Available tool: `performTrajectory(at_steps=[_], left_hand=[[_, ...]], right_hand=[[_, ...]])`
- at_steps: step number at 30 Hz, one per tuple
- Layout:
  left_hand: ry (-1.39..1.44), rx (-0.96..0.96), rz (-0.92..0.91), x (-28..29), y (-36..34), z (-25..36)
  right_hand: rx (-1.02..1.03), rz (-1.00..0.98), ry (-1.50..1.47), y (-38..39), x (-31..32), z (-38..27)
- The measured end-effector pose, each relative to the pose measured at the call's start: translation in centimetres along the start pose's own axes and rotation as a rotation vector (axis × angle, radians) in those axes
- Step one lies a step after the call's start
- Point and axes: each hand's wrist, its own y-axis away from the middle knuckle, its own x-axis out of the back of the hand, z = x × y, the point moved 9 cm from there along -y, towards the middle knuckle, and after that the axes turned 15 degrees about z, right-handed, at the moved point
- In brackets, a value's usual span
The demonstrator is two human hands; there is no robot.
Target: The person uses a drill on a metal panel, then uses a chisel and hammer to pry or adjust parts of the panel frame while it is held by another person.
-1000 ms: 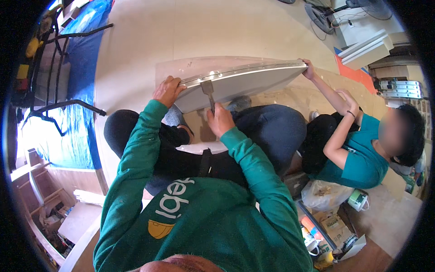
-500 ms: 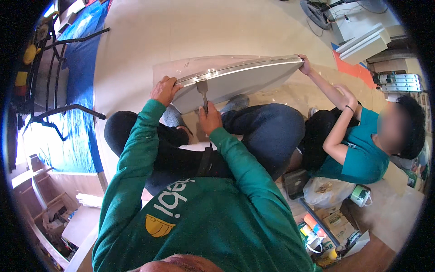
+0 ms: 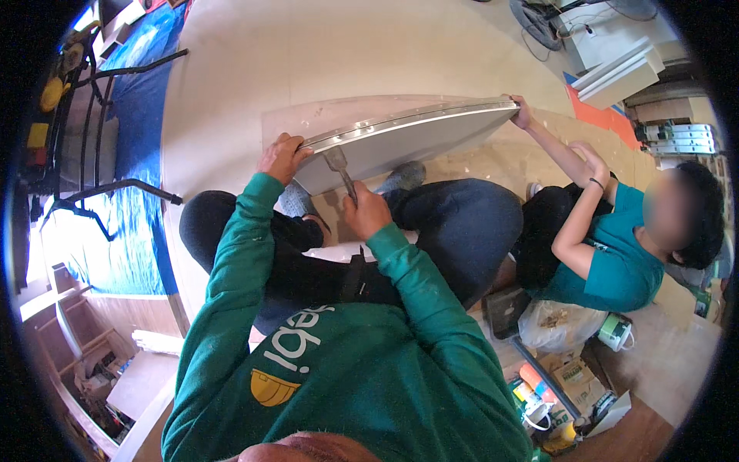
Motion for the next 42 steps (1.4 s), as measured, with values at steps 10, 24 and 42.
performTrajectory(at_steps=[10, 24, 42], left_hand=[[0.014, 0.032, -0.039, 0.1, -0.2, -0.2], [0.026, 0.050, -0.017, 0.1, -0.2, -0.6], [0.098, 0.247, -0.060, -0.7, -0.9, -3.4]], right_hand=[[-0.008, 0.006, -0.003, -1.0, -0.2, 0.4], [0.093, -0.050, 0.056, -1.9, 1.0, 0.0], [0.032, -0.268, 0.210, -3.5, 2.3, -1.2]])
